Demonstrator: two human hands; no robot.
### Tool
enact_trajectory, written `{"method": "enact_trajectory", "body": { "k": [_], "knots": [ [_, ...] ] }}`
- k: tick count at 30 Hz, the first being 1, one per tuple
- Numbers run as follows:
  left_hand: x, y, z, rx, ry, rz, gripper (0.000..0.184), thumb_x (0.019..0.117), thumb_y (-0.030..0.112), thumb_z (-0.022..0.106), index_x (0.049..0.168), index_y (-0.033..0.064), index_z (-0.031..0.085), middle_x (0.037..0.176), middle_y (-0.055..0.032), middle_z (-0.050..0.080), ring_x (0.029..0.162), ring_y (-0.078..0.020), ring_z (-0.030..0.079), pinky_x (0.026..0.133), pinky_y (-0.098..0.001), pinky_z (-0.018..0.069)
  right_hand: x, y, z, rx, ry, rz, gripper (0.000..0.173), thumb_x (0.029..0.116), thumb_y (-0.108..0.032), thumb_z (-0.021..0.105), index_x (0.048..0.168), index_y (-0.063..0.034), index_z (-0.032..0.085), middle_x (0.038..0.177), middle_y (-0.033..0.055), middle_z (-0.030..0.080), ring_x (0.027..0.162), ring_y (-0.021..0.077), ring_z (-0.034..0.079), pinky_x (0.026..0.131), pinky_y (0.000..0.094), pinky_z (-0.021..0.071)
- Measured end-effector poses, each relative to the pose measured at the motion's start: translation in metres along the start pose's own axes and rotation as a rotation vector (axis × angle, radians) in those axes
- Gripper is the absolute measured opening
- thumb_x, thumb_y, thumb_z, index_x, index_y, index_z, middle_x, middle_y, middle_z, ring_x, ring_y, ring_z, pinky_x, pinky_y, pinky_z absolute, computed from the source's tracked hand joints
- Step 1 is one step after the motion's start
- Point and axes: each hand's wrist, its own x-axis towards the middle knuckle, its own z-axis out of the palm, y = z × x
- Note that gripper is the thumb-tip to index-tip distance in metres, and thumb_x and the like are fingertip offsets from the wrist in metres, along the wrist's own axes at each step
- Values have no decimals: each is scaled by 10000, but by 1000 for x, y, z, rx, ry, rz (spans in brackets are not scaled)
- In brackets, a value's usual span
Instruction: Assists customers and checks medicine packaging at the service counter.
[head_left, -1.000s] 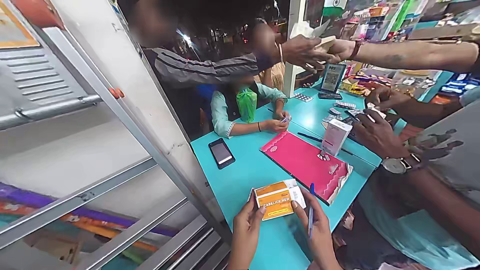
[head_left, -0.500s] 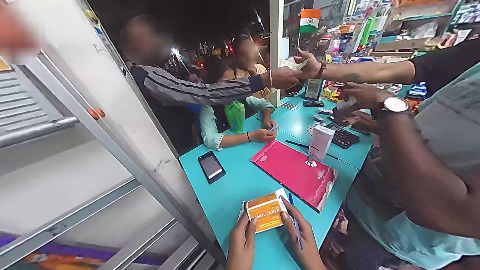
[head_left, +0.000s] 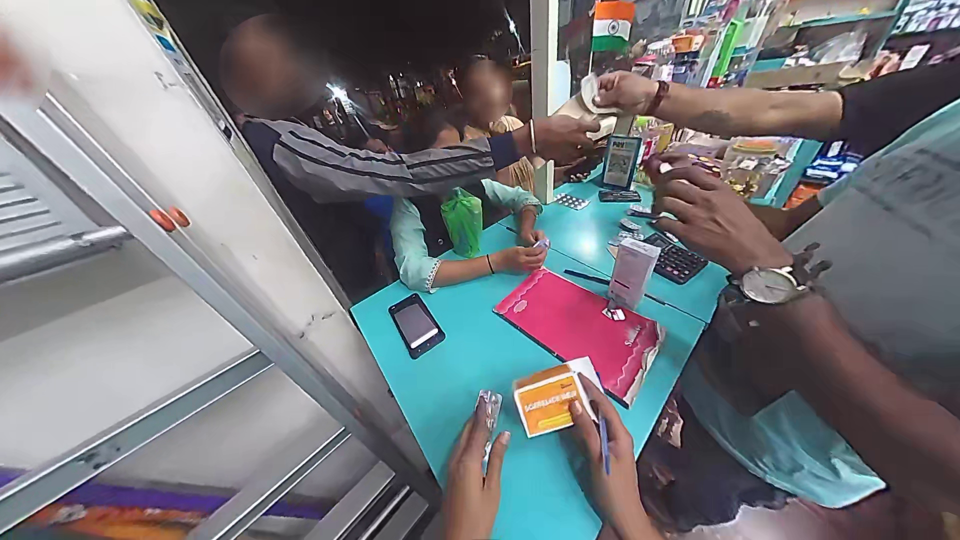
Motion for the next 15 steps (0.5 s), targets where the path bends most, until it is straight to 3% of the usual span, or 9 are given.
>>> {"method": "enact_trajectory", "body": {
  "k": [2,4,7,9,12,15],
  "knots": [
    [-5,-9,-3,144,-31,-49,660,978,370,621,1445,-82,510,1437,-272,555,1324,-420,556,1102,-566,437,1,0,-3,35,50,60,501,1020,-155,563,1445,88,456,1201,132,681,899,139,745,749,288,653],
    [-11,-13,-4,276,-71,-75,734,932,406,691,1437,-95,510,1459,-293,525,1371,-476,489,1121,-635,383,2,0,-2,45,66,96,552,1008,-170,581,1475,78,423,1208,148,672,912,158,746,758,302,656],
    [-14,-13,1,402,-51,-48,550,923,249,722,1363,-60,607,1395,-285,583,1320,-496,528,1047,-655,435,3,0,0,64,66,129,586,997,-146,599,1494,81,388,1248,158,645,943,156,744,785,301,655],
    [-11,-11,4,407,3,-17,434,899,96,716,1304,-49,658,1267,-257,666,1194,-475,618,973,-614,506,4,1,0,85,76,136,588,993,-131,601,1497,78,381,1257,162,642,951,173,747,785,315,659],
    [-7,-10,4,375,31,-13,486,854,42,750,1314,-71,642,1164,-258,695,1084,-468,653,933,-563,540,3,1,-1,95,71,124,563,1006,-121,581,1496,73,382,1259,159,640,952,180,748,782,320,662],
    [-4,-8,0,285,13,-105,637,819,63,793,1395,-84,566,1167,-288,670,1070,-474,642,945,-553,527,3,0,0,113,67,125,548,1010,-115,561,1492,77,382,1270,166,630,963,186,748,786,328,664]
  ]
}}
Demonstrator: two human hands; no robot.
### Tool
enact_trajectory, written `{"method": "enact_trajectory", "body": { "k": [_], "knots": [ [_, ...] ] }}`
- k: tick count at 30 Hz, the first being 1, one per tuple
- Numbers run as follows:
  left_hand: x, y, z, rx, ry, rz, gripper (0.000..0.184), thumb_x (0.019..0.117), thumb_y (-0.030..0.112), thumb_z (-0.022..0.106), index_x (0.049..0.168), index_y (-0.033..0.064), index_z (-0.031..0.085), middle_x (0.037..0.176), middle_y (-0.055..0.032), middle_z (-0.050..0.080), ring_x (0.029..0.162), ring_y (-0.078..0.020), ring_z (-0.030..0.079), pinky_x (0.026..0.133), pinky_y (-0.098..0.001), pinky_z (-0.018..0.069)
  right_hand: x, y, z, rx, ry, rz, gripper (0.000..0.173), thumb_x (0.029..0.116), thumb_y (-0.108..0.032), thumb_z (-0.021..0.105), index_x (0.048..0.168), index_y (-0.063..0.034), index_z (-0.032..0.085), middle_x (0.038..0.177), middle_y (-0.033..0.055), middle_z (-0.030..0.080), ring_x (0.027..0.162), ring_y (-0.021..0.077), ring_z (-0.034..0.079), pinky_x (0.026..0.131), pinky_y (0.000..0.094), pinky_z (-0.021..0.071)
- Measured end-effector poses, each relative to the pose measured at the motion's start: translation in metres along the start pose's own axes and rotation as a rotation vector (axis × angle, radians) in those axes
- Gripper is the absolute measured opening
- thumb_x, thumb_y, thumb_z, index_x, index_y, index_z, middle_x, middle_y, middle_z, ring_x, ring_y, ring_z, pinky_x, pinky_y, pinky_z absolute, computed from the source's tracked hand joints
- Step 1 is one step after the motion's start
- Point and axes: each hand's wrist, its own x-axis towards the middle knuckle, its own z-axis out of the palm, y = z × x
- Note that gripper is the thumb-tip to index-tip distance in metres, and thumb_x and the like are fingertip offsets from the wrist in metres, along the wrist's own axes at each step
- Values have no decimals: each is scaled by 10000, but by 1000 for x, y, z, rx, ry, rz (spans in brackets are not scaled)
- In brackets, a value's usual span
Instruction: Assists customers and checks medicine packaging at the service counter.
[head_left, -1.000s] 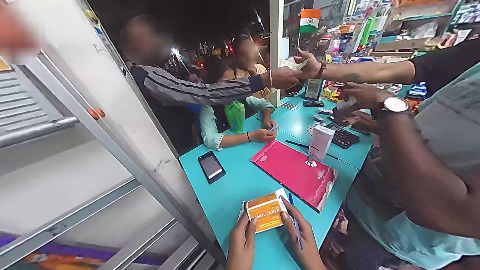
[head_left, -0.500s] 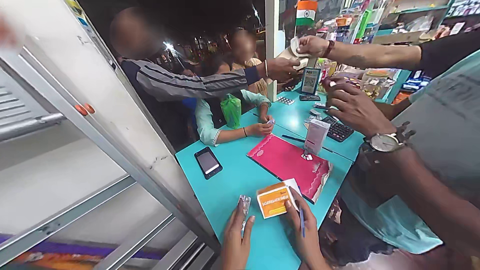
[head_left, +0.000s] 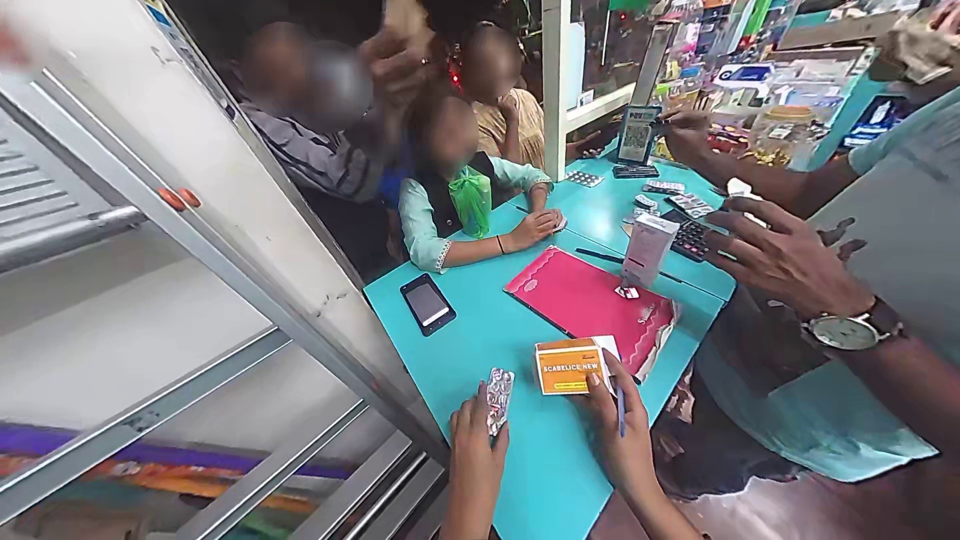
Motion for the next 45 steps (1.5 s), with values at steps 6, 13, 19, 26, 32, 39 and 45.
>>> {"method": "enact_trajectory", "body": {
  "k": [6,13,19,26,32,39,45],
  "knots": [
    [3,2,-11,-188,-142,-188,719,843,120,819,1466,-45,500,1049,-214,663,839,-267,647,780,-385,550,1,0,-1,14,-7,9,550,1012,-120,560,1493,78,380,1268,167,632,973,202,748,790,346,666],
    [1,-8,18,-103,109,-98,314,973,191,599,1178,-19,710,863,-150,724,711,-279,695,677,-503,569,2,3,-1,9,-8,22,520,1025,-115,537,1490,67,392,1262,154,644,963,199,750,788,343,666],
    [-1,-5,24,26,182,-84,345,965,221,557,1161,-34,683,774,-142,707,652,-305,703,584,-521,562,5,2,-1,37,-31,69,515,1030,-144,515,1484,66,390,1237,140,657,948,196,750,773,346,664],
    [0,-10,26,-80,218,-136,322,937,230,581,1105,-29,673,703,-104,674,589,-226,661,554,-436,547,8,0,-1,106,-56,157,503,1043,-160,489,1483,56,379,1225,147,668,929,229,757,766,379,667],
    [-2,-13,27,-158,278,-150,279,908,205,595,1040,-34,655,657,-48,629,543,-83,589,527,-272,501,6,1,-4,129,-130,181,513,1043,-164,505,1489,51,371,1219,131,670,934,212,755,770,370,665],
    [-2,-16,29,-267,295,-137,254,932,172,633,1056,-50,635,677,-18,647,532,12,554,514,-169,471,8,0,-2,221,-158,275,475,1065,-158,445,1492,31,359,1192,110,681,950,217,753,784,385,662],
    [-4,-13,21,-382,211,-157,207,971,121,617,1063,-65,619,706,-24,672,544,15,581,531,-176,499,8,0,4,189,-164,237,458,1077,-211,427,1473,15,382,1202,95,693,939,210,757,761,381,666]
  ]
}}
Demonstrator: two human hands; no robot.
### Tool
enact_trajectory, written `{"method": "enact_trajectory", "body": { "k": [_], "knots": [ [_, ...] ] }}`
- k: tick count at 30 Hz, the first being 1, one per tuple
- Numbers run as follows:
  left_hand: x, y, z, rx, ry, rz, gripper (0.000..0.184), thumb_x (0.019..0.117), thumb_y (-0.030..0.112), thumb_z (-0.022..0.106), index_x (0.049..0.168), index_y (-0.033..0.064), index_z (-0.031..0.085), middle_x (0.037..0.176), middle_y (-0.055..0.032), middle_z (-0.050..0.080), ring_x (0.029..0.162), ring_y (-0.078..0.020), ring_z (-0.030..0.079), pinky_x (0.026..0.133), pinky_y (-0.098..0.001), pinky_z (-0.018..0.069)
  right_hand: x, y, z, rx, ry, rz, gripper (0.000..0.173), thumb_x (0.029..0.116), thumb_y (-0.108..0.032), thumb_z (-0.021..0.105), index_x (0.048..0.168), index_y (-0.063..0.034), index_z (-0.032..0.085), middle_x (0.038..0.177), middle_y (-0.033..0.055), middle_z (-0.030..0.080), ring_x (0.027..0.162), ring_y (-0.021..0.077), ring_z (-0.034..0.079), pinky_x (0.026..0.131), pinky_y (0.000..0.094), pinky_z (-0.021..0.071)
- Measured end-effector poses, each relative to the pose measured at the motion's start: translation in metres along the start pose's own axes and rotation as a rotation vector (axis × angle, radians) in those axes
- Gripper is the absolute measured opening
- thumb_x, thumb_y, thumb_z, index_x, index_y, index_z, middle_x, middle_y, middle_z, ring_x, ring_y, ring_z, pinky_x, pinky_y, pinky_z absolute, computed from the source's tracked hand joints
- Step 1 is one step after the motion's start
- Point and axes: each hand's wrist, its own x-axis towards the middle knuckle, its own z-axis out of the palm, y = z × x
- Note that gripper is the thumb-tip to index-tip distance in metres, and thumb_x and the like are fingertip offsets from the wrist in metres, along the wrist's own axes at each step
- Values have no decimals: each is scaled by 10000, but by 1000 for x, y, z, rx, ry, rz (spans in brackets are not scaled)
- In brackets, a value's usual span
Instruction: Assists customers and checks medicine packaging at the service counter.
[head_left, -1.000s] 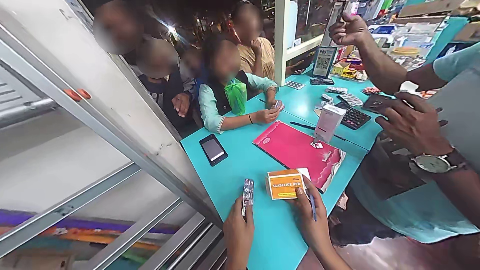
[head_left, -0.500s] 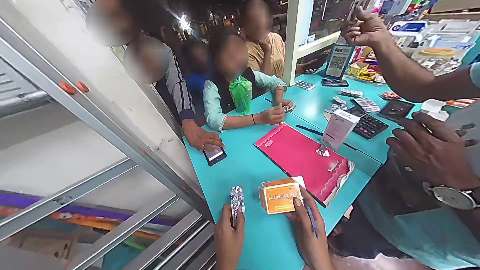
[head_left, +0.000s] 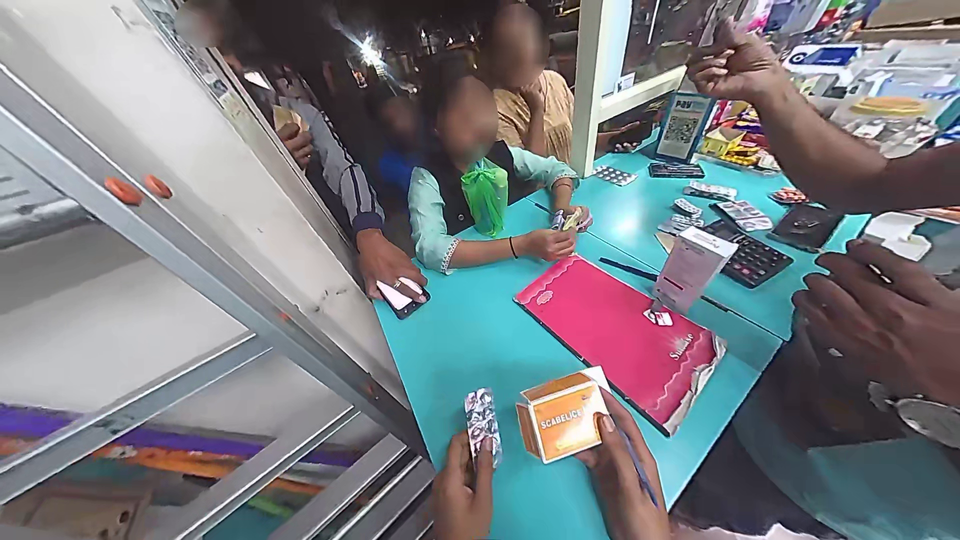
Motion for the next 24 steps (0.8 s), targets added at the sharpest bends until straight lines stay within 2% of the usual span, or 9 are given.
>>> {"method": "enact_trajectory", "body": {
  "k": [4,7,11,15,17,19,21,23,24],
  "knots": [
    [-3,0,-2,13,-21,4,209,978,138,599,1033,-58,648,674,-38,661,530,-25,596,524,-211,513,-5,5,-1,-185,22,-114,468,1063,-215,436,1454,42,421,1121,64,703,870,157,751,704,327,660],
    [-4,-2,-3,9,-18,8,227,986,152,576,1031,-57,650,669,-52,656,528,-58,609,522,-241,524,-8,7,0,-274,15,-180,473,1049,-202,468,1448,51,438,1171,75,684,890,133,738,706,299,651],
    [-4,-4,-1,4,9,25,249,982,177,572,1048,-42,671,688,-62,680,546,-86,642,534,-273,549,-11,6,1,-357,17,-207,514,1003,-171,534,1453,59,437,1173,98,664,884,131,734,719,290,651],
    [-4,-9,0,-26,39,64,271,979,217,563,1034,-24,673,658,-35,647,520,-64,608,511,-253,525,-20,8,6,-512,7,-228,526,973,-155,604,1436,58,472,1287,125,644,965,76,716,756,229,626],
    [-3,-11,0,-26,45,70,294,985,238,551,1050,-22,670,658,-31,645,522,-73,615,510,-264,533,-25,12,7,-578,-13,-268,537,957,-184,651,1416,47,497,1273,108,665,999,45,703,797,199,606],
    [-3,-12,1,-21,57,79,306,993,248,543,1053,-25,669,655,-37,640,530,-91,622,514,-280,538,-31,15,9,-603,-17,-306,546,949,-198,675,1406,49,506,1236,103,681,969,33,702,786,189,599],
    [-4,-11,1,1,76,80,315,995,255,536,1049,-23,675,647,-37,635,534,-102,626,522,-295,542,-38,17,8,-644,-24,-335,585,944,-222,695,1415,58,493,1249,114,675,1022,31,695,835,178,591],
    [-5,-9,1,19,86,65,321,999,264,535,1047,-19,676,647,-44,632,542,-126,627,537,-326,544,-43,19,5,-747,-23,-373,675,925,-284,710,1457,51,464,1371,163,610,1196,76,627,981,216,531],
    [-6,-9,0,26,89,61,323,999,269,533,1043,-16,679,652,-45,634,547,-130,630,542,-331,547,-46,21,2,-797,-17,-404,713,913,-315,714,1470,48,457,1451,202,550,1294,135,575,1054,263,491]
  ]
}}
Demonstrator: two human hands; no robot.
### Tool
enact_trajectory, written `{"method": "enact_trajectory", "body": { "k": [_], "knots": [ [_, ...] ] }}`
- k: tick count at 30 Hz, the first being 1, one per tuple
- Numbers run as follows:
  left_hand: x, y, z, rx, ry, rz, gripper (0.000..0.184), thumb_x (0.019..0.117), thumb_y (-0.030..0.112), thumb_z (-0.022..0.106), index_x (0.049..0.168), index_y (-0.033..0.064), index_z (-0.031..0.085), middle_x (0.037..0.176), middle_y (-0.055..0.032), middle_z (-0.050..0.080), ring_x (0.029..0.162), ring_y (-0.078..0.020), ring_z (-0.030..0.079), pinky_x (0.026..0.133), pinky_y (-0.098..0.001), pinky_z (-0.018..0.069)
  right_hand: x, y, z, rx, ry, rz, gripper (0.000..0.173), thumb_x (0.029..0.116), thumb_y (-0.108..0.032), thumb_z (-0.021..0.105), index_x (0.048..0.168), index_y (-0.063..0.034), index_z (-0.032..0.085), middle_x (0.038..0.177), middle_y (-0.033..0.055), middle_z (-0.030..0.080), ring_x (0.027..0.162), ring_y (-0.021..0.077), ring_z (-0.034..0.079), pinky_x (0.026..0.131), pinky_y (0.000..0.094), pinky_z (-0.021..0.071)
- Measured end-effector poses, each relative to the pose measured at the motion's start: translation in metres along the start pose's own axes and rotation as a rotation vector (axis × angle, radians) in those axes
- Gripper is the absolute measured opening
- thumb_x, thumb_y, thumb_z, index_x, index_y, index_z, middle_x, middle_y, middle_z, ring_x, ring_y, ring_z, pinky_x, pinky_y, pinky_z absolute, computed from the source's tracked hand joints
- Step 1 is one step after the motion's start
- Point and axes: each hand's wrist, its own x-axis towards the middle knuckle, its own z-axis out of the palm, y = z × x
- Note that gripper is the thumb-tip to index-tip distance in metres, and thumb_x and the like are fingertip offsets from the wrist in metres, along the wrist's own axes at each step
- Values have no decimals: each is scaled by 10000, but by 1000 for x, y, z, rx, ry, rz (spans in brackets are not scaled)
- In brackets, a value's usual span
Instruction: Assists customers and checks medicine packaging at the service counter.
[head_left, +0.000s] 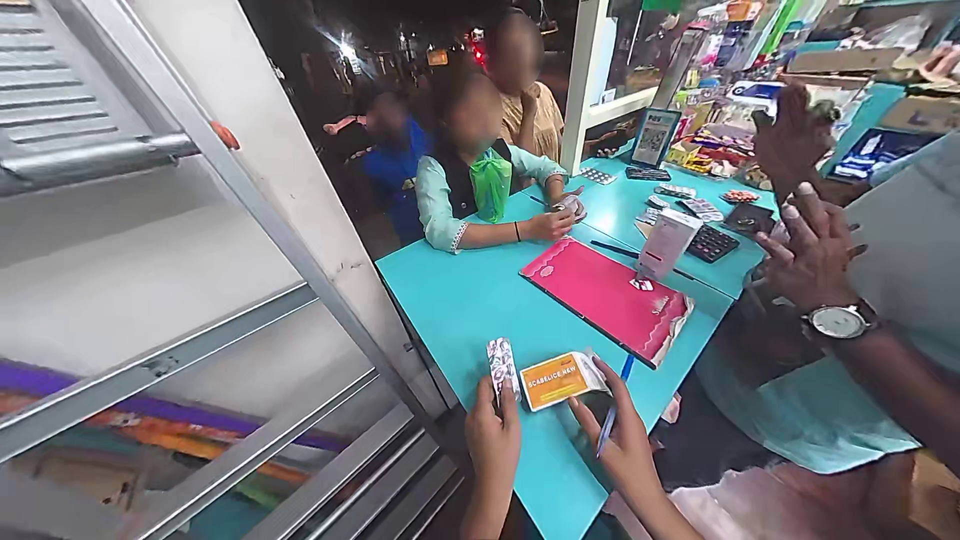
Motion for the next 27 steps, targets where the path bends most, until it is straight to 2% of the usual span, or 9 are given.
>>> {"method": "enact_trajectory", "body": {
  "k": [4,7,11,16,19,21,22,24,27],
  "knots": [
    [2,1,-3,-39,-32,-15,343,1026,267,504,1058,-32,669,681,-65,660,575,-142,659,560,-330,560,-9,6,-3,-135,77,-148,724,881,-372,743,1431,28,497,1584,322,339,1471,305,397,1154,360,397],
    [1,1,-13,-173,-69,-56,339,1046,220,479,1115,-71,639,727,-70,675,609,-95,671,592,-266,570,-9,8,-7,-259,34,-322,534,921,-386,722,1325,-70,572,1500,247,502,1499,327,359,1216,465,300],
    [-4,2,-47,-573,-183,-274,281,1074,115,386,1210,-72,546,838,-38,708,698,-63,695,648,-210,583,-2,12,-7,-465,-132,-511,262,1010,-371,578,1103,-172,721,1245,50,723,1323,247,590,1163,706,204],
    [-7,19,-87,-916,-265,-485,341,1084,99,274,1282,-39,514,942,-75,746,789,-127,730,726,-262,603,32,5,0,-474,-179,-497,264,958,-216,551,1003,-96,783,1183,104,747,1224,391,648,1047,833,230],
    [-9,30,-96,-965,-289,-410,345,1069,90,263,1260,-18,528,976,-74,754,799,-117,731,739,-248,601,44,-17,7,-322,-172,-491,319,975,-302,582,1093,-66,762,1202,117,739,1244,333,643,1122,687,316],
    [-12,38,-97,-976,-329,-349,331,1074,92,277,1253,-5,538,1017,-68,753,828,-112,731,760,-248,600,45,-35,14,-96,-223,-435,321,996,-320,616,1180,-85,733,1222,58,736,1225,145,649,1118,398,452],
    [-14,42,-95,-975,-352,-320,317,1079,95,289,1246,1,542,1035,-64,752,844,-112,732,768,-251,601,46,-44,17,35,-279,-388,341,1004,-310,619,1232,-74,711,1226,37,732,1191,87,655,1069,296,501],
    [-21,48,-89,-958,-395,-267,301,1087,96,316,1253,-3,548,1064,-59,748,867,-118,736,769,-270,613,47,-62,19,266,-398,-259,363,1016,-253,622,1301,-29,649,1200,23,742,1126,82,687,1001,262,554],
    [-25,58,-85,-973,-477,-216,289,1101,118,332,1255,12,553,1092,-52,750,885,-121,743,782,-275,620,53,-80,22,474,-444,-24,304,966,-138,672,1257,-52,688,907,-73,744,804,-3,673,760,167,558]
  ]
}}
